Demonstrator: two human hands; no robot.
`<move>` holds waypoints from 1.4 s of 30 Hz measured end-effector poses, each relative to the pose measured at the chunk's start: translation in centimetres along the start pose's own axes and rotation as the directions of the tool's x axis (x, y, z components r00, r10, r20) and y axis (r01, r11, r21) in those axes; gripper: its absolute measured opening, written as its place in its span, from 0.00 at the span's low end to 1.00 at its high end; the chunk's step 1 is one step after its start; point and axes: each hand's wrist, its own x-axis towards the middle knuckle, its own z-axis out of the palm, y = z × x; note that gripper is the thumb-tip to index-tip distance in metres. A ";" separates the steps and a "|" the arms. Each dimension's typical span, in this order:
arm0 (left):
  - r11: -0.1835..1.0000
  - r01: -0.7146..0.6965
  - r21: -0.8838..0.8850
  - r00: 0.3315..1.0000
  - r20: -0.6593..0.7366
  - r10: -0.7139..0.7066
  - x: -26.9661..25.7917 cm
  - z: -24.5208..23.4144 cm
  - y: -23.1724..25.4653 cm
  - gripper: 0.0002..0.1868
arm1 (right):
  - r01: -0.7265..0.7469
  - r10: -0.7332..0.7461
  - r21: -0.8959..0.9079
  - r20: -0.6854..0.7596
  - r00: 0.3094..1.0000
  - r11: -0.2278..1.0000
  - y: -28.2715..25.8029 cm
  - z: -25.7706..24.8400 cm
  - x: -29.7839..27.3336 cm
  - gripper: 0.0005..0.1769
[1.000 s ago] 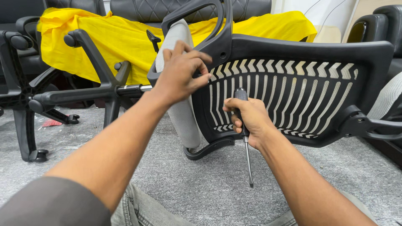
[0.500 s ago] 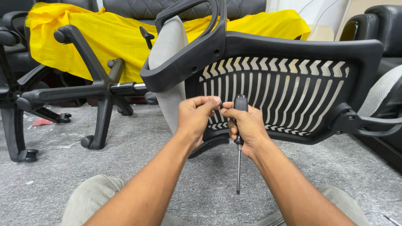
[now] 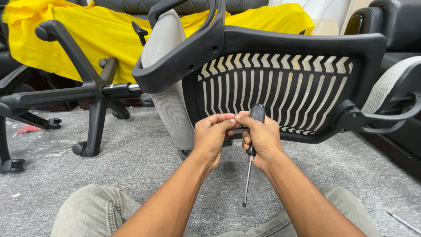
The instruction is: The person uses a screwdriver to remove screws from the backrest of an office chair. They detach the backrest from the seat and place it on the floor.
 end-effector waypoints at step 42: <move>0.930 0.183 0.320 0.883 0.362 -0.299 -0.6 16.1 -14.5 0.18 | -0.062 -0.013 -0.141 -0.475 0.880 0.988 -3.0 -25.3 -5.2 0.09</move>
